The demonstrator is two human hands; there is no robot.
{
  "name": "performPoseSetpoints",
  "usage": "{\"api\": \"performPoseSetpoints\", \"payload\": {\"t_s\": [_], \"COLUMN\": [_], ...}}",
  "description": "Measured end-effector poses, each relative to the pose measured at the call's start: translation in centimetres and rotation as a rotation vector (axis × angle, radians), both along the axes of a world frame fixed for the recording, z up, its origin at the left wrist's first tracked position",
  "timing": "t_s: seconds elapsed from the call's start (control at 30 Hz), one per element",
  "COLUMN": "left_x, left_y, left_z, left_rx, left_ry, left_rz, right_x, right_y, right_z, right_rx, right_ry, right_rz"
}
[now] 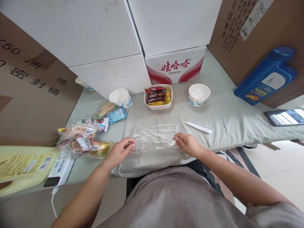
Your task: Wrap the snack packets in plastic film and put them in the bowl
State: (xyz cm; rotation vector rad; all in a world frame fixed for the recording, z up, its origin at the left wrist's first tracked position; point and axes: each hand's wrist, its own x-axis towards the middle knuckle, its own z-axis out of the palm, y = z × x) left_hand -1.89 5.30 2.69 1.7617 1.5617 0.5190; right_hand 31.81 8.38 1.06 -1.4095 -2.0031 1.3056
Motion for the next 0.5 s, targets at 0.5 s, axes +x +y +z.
{"api": "performPoseSetpoints", "payload": {"t_s": [0.5], "left_x": [0.6], "left_y": [6.6], "left_z": [-4.5], "left_rx": [0.184], "left_ry": [0.167], "left_rz": [0.294], "right_x": [-4.3], "right_y": [4.5], "right_z": [-2.0], "right_rx": [0.354], "right_ry": [-0.697], "right_rz": [-0.136]}}
